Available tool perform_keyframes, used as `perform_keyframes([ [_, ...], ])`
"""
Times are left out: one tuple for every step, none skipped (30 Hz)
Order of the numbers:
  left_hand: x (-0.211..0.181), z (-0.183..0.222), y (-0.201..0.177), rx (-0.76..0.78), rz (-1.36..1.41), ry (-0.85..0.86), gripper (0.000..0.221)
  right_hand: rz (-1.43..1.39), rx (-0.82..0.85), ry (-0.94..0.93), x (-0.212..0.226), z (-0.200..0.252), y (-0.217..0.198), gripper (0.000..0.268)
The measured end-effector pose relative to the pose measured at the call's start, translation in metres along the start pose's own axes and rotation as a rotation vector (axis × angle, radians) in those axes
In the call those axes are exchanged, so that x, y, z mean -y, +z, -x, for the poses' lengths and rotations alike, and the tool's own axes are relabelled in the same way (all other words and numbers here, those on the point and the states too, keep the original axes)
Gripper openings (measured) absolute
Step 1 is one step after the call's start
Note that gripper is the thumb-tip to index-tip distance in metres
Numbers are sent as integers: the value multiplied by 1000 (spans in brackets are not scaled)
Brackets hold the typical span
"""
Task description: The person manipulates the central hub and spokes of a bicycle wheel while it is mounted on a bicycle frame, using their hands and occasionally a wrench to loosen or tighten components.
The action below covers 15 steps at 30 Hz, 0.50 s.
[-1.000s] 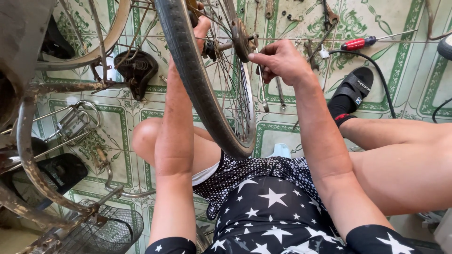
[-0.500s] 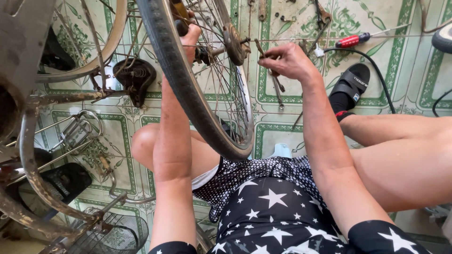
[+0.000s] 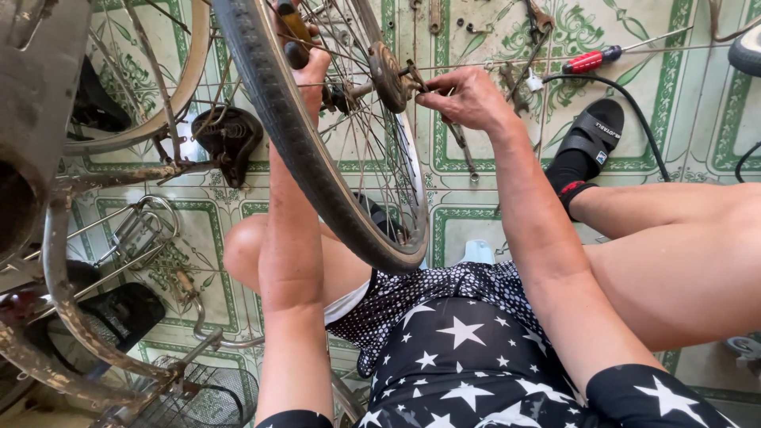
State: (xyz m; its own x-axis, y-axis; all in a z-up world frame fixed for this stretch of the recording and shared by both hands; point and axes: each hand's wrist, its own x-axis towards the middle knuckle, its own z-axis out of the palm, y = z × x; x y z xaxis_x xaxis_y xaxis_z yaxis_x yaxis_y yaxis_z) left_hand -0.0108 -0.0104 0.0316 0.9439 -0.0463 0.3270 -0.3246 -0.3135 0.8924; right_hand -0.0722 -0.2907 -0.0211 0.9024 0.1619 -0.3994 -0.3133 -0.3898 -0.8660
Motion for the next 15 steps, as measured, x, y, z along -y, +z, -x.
perform_keyframes([
  [2,0,1,-8,7,13,37,-4,1,3,0,-1,0,35],
  [4,0,2,-17,13,24,35,-8,4,7,0,-1,0,35],
  [6,0,2,-26,19,34,33,-12,7,11,0,-2,1,35],
  [9,1,1,-36,-36,47,31,-18,8,-2,-1,-3,1,34],
  [13,2,0,-45,-90,60,28,-24,9,-14,-2,-4,1,34],
  [17,3,-1,-55,-144,72,26,-29,11,-26,-3,-4,2,33],
  [22,4,-2,-51,-167,58,23,-29,9,-16,-4,-5,2,33],
  [29,6,-3,-50,-189,45,19,-27,9,-8,-5,-6,3,32],
  [36,7,-3,-49,-212,31,16,-24,9,1,-6,-6,4,32],
  [45,5,0,-53,-172,-9,16,-38,4,-19,-7,-7,5,31],
  [53,1,5,-58,-132,-49,17,-53,0,-39,-9,-7,6,30],
  [58,2,5,-69,-95,-90,18,-65,2,-61,-10,-8,7,29],
  [60,6,3,-31,2,-43,17,-69,-4,-61,-12,-8,6,29],
  [61,8,1,2,97,-24,15,-72,-8,-61,-13,-7,6,28],
  [60,8,2,29,166,-33,13,-76,-12,-61,-14,-7,6,28],
])
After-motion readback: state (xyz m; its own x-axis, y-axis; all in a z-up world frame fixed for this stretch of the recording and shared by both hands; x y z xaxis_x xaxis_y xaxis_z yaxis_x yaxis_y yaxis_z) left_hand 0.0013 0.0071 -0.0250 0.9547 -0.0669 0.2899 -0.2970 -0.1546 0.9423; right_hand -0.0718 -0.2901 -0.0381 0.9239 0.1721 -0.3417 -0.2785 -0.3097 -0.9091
